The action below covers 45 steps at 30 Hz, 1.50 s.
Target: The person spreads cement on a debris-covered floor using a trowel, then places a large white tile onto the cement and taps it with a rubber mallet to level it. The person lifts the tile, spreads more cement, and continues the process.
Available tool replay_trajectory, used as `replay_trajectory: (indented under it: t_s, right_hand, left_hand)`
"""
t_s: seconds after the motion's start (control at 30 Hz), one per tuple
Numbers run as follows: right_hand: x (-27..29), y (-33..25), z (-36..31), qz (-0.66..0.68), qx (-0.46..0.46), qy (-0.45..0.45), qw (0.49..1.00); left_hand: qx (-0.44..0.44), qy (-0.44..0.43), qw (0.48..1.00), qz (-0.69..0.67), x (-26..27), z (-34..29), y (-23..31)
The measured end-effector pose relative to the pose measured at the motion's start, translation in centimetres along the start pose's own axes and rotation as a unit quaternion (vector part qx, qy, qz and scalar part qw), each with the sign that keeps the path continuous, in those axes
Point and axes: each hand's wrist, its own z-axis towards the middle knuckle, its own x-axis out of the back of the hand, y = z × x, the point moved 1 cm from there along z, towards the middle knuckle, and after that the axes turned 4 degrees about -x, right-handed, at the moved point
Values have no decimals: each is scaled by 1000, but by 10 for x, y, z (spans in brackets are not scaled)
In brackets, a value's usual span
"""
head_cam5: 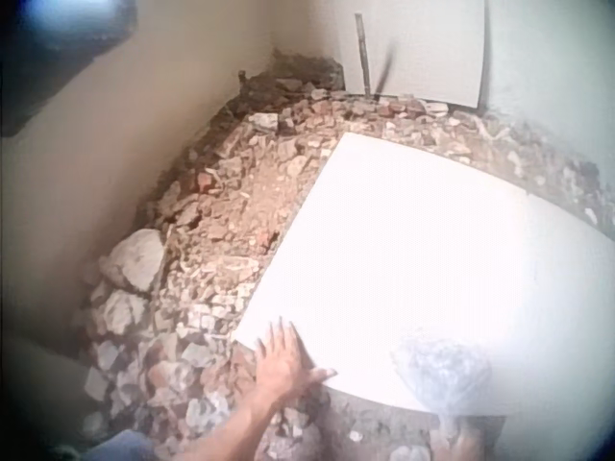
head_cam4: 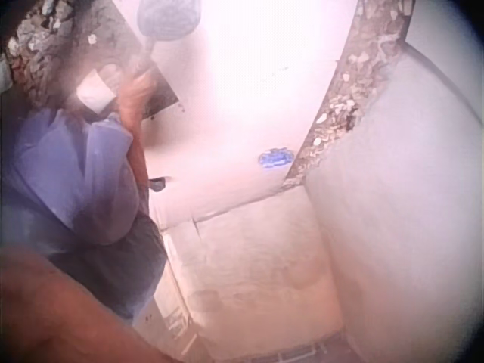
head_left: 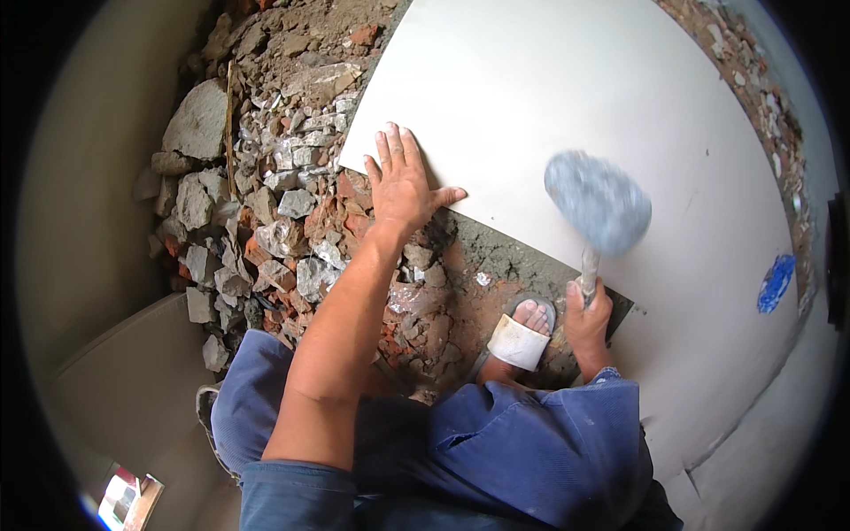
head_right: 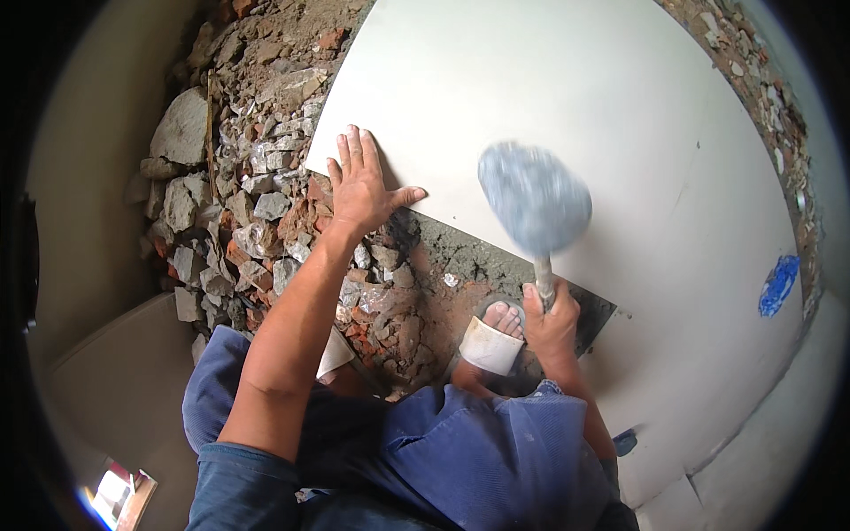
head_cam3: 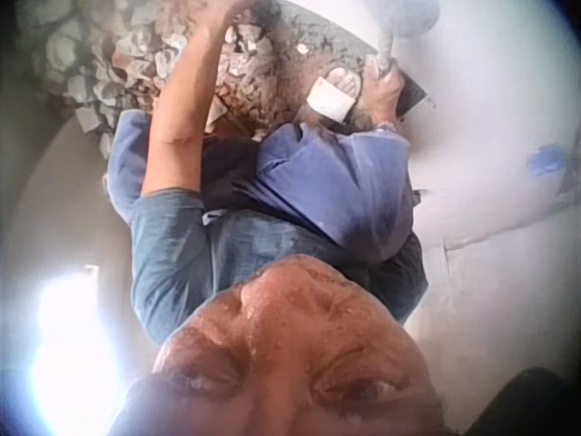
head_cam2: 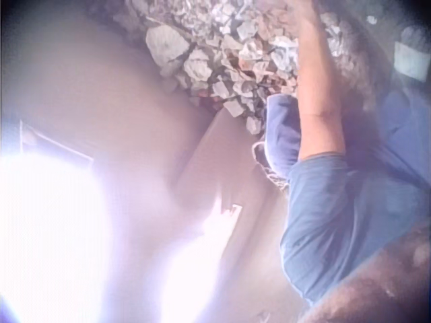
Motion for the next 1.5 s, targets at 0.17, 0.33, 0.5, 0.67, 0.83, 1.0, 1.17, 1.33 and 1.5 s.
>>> replay_trajectory:
  t_s: [0.17,0.33,0.5,0.67,0.83,1.0,1.17,1.33,1.5]
  right_hand:
    - [9,-3,1,-72,-63,-45,994]
    - [9,-13,5,9,8,-23,1000]
    - [9,-10,6,-103,-74,-60,990]
    - [9,2,-10,-30,-117,-32,992]
    - [13,4,-31,-36,-129,11,991]
    - [18,-8,-41,-21,30,73,997]
    - [17,5,-31,-70,-134,21,988]
    - [29,4,-31,-20,-40,81,996]
    - [34,-4,2,-105,-131,12,986]
  left_hand:
    - [4,-1,1000,13,-5,5,-1]
    - [3,0,1000,17,-6,3,-3]
    - [-6,2,1000,19,-8,3,-3]
    - [-1,-6,1000,13,-7,2,-2]
    - [-8,0,998,63,-8,5,2]
    - [-94,27,990,99,-11,11,7]
    - [-146,26,983,104,-9,19,6]
    - [-135,30,986,94,-9,16,11]
    - [-137,44,987,65,-8,21,19]
